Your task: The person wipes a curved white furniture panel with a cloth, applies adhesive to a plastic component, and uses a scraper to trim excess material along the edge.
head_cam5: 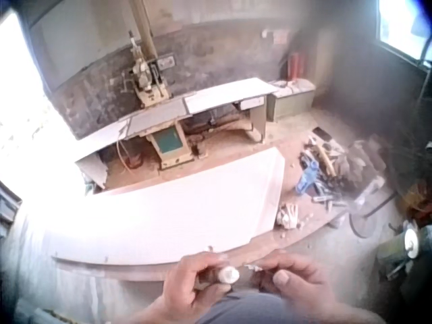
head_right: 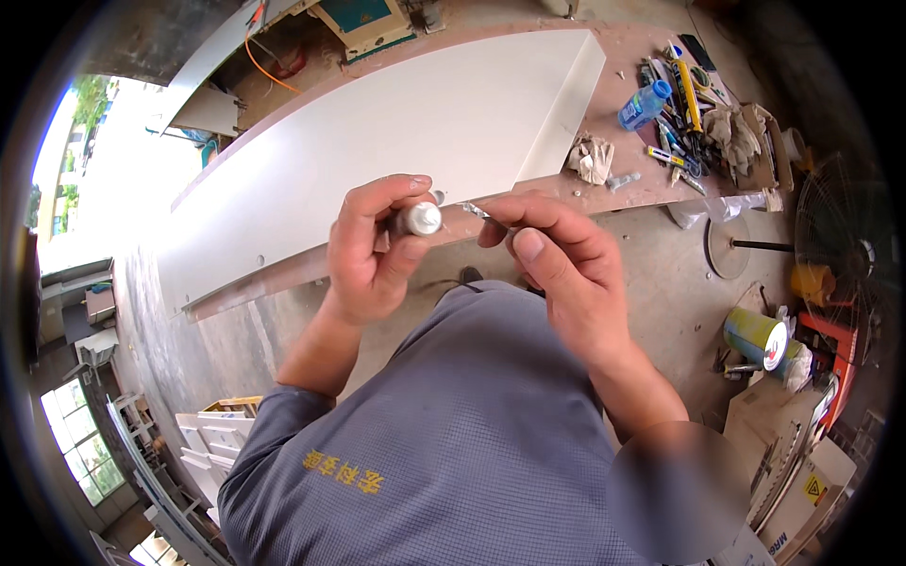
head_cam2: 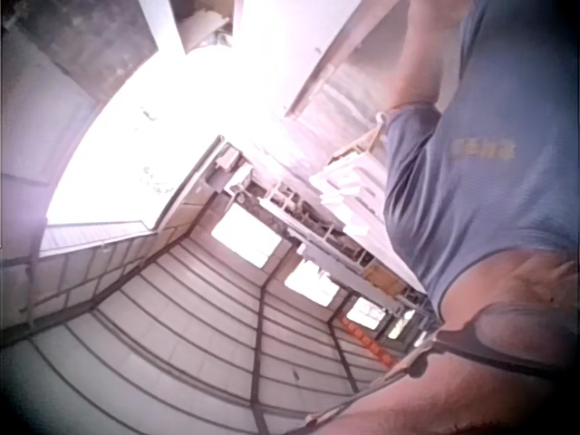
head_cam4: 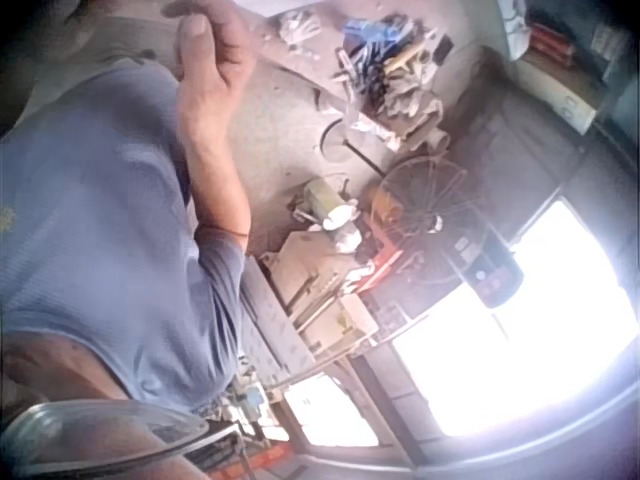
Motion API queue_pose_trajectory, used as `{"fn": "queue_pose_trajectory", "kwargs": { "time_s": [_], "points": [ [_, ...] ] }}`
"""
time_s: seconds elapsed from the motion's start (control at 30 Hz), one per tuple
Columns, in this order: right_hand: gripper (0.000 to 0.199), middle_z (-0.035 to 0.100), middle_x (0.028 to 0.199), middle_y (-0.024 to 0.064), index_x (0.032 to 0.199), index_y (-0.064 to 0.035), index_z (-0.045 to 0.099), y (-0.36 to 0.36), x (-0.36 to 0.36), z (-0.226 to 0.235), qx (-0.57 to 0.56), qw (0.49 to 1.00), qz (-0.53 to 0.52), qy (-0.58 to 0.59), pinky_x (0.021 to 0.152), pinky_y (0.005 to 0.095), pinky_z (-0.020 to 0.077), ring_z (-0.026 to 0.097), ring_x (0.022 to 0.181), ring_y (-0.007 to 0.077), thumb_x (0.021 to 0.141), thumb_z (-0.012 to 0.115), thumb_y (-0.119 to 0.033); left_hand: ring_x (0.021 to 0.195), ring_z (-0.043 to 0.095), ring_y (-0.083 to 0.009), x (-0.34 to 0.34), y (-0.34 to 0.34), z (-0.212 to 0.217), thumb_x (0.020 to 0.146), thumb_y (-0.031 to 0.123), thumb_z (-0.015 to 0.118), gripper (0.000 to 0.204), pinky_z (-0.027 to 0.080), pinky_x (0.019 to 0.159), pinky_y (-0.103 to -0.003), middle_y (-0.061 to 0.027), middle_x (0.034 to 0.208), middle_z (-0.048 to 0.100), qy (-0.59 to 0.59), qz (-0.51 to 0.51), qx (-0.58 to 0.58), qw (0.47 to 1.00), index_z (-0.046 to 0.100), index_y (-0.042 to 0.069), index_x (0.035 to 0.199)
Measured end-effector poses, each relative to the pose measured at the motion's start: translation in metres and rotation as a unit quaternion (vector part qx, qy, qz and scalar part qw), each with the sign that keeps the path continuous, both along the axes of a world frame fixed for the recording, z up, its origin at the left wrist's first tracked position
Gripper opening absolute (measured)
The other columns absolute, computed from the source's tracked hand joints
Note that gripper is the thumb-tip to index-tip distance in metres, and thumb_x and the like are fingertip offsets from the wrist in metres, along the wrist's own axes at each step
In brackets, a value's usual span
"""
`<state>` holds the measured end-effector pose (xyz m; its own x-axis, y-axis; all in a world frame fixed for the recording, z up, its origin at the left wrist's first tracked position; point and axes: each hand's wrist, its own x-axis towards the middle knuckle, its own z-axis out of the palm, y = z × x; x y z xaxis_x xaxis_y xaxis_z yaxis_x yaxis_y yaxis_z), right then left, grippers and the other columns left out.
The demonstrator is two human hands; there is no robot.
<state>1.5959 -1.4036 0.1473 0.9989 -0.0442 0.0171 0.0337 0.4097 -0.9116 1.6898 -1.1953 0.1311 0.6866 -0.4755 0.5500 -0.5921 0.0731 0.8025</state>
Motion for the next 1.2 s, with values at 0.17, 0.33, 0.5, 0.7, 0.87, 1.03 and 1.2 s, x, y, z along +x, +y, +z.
{"fn": "queue_pose_trajectory", "kwargs": {
  "time_s": [0.17,0.33,0.5,0.7,0.87,1.03,1.2],
  "points": [
    [0.037,0.071,0.11,0.0077,0.136,-0.0005,0.064,0.006,0.0,-0.013,0.107,0.994,0.008,0.02,0.065,0.021,0.0369,0.046,0.076,0.0045,0.105,0.061,-0.02,0.086,0.065,-0.0199,-0.01,-0.011,-0.006,0.099,0.018,0.073,0.032,0.052,0.075,-0.032,-0.0104,0.104,0.067,0.042,0.001,-0.005,0.999,0.057,0.002,0.122],
    [0.037,0.07,0.112,0.0072,0.137,0.0,0.063,0.01,0.001,-0.014,0.079,0.997,-0.008,-0.013,0.065,0.0211,0.037,0.046,0.077,0.0049,0.104,0.062,-0.017,0.085,0.064,-0.0196,-0.014,-0.02,-0.001,0.1,0.018,0.072,0.028,0.051,0.074,-0.031,-0.0098,0.101,0.065,0.047,0.005,-0.017,0.999,0.059,0.002,0.118],
    [0.037,0.068,0.118,0.0059,0.137,0.0005,0.063,0.015,0.005,-0.015,0.102,0.994,-0.014,-0.027,0.066,0.0208,0.0368,0.049,0.082,0.0043,0.102,0.065,-0.013,0.082,0.06,-0.0174,-0.017,-0.027,-0.006,0.1,0.02,0.073,0.029,0.049,0.072,-0.031,-0.0089,0.099,0.063,0.092,-0.001,-0.053,0.994,0.058,0.002,0.117],
    [0.038,0.067,0.126,0.0074,0.136,0.0018,0.062,0.017,0.002,-0.014,0.107,0.994,-0.035,-0.016,0.088,0.0265,0.0484,0.061,0.106,0.0125,0.1,0.068,-0.007,0.079,0.053,-0.0137,-0.024,-0.03,-0.012,0.1,0.021,0.073,0.031,0.047,0.071,-0.029,-0.007,0.097,0.061,0.134,-0.002,-0.072,0.988,0.055,0.003,0.118],
    [0.037,0.066,0.128,0.0096,0.135,0.0031,0.063,0.013,0.004,-0.015,0.059,0.996,-0.032,-0.064,0.107,0.0336,0.0467,0.061,0.124,0.0201,0.099,0.068,-0.006,0.079,0.05,-0.0111,-0.027,-0.029,-0.008,0.101,0.021,0.072,0.032,0.045,0.07,-0.027,-0.0056,0.099,0.059,0.169,-0.008,-0.075,0.983,0.053,0.003,0.12],
    [0.034,0.066,0.125,0.0102,0.131,0.0041,0.066,0.011,0.004,-0.006,-0.009,0.996,-0.048,-0.07,0.103,0.0321,0.0477,0.062,0.116,0.0181,0.099,0.068,-0.005,0.08,0.047,-0.0096,-0.027,-0.029,-0.009,0.102,0.021,0.071,0.032,0.043,0.07,-0.025,-0.0047,0.103,0.057,0.178,-0.016,-0.096,0.979,0.053,0.003,0.121],
    [0.03,0.067,0.117,0.0111,0.128,0.0044,0.068,-0.002,0.009,0.003,-0.164,0.977,-0.043,-0.129,0.098,0.0327,0.0482,0.062,0.108,0.0185,0.1,0.064,-0.006,0.085,0.054,-0.01,-0.023,-0.023,-0.005,0.107,0.024,0.063,0.034,0.046,0.074,-0.026,-0.0115,0.11,0.059,0.16,-0.04,-0.061,0.984,0.047,-0.002,0.123]
  ]
}}
